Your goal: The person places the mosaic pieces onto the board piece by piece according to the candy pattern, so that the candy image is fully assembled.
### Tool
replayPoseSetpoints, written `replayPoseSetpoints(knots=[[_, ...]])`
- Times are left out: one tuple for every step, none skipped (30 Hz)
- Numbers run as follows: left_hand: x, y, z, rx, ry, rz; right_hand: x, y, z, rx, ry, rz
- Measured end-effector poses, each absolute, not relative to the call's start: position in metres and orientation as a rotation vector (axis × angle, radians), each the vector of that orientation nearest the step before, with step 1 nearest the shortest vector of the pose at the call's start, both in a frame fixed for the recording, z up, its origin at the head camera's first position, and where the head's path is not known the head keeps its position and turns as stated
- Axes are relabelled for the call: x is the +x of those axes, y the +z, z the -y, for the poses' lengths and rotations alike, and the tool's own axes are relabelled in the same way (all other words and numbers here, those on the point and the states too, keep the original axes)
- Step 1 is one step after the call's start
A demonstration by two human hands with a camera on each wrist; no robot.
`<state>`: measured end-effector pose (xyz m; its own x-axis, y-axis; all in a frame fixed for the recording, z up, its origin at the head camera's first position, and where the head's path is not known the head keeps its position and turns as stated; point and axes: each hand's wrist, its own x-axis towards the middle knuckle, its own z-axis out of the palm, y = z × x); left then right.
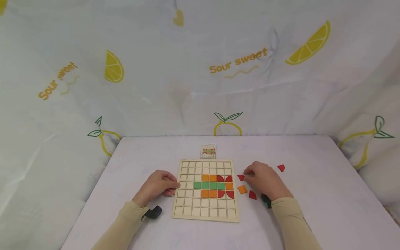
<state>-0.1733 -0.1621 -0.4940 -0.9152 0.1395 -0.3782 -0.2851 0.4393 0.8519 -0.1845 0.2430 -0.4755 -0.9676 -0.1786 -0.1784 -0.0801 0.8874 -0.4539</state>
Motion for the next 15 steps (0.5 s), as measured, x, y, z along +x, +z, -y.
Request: replayPoseSetpoints(knots=[[-0.1733, -0.4942, 0.162, -0.121, 1.478, -2.297, -0.1841, -0.4747, -0.2423, -0.185, -0.673, -2.83], [-0.1732, -0.4945, 0.1619, -0.119, 1.48, -2.295, -0.1836, -0.474, -0.2416, -0.176, -0.678, -2.822], [-0.1731, -0.4948, 0.1617, -0.118, 1.483, -2.29, -0.183, -0.4734, -0.2406, -0.169, -0.682, -2.816], [-0.1729, -0.4953, 0.1617, -0.117, 1.484, -2.289, -0.1824, -0.4732, -0.2396, -0.162, -0.688, -2.811], [-0.1728, -0.4956, 0.1616, -0.117, 1.484, -2.29, -0.1819, -0.4731, -0.2384, -0.158, -0.693, -2.809], [-0.1727, -0.496, 0.1616, -0.116, 1.484, -2.291, -0.1817, -0.4733, -0.2375, -0.159, -0.695, -2.81], [-0.1728, -0.4964, 0.1617, -0.114, 1.485, -2.292, -0.1816, -0.4739, -0.2365, -0.159, -0.695, -2.813], [-0.1729, -0.4966, 0.1619, -0.112, 1.485, -2.295, -0.1818, -0.4748, -0.2357, -0.168, -0.692, -2.825], [-0.173, -0.4968, 0.1621, -0.11, 1.485, -2.298, -0.1821, -0.4758, -0.2349, -0.174, -0.686, -2.835], [-0.1732, -0.4968, 0.1622, -0.108, 1.486, -2.3, -0.1827, -0.4766, -0.2343, -0.178, -0.678, -2.845], [-0.1736, -0.4968, 0.1623, -0.107, 1.485, -2.303, -0.1833, -0.4773, -0.2341, -0.19, -0.668, -2.858], [-0.1739, -0.4965, 0.1625, -0.105, 1.486, -2.305, -0.1839, -0.4772, -0.234, -0.202, -0.658, -2.869], [-0.1739, -0.4967, 0.1626, -0.105, 1.485, -2.305, -0.184, -0.4775, -0.2339, -0.202, -0.649, -2.876], [-0.1739, -0.4967, 0.1626, -0.105, 1.482, -2.307, -0.184, -0.4777, -0.2342, -0.203, -0.642, -2.882], [-0.1739, -0.4968, 0.1625, -0.106, 1.481, -2.308, -0.1838, -0.4774, -0.2345, -0.199, -0.635, -2.884]])
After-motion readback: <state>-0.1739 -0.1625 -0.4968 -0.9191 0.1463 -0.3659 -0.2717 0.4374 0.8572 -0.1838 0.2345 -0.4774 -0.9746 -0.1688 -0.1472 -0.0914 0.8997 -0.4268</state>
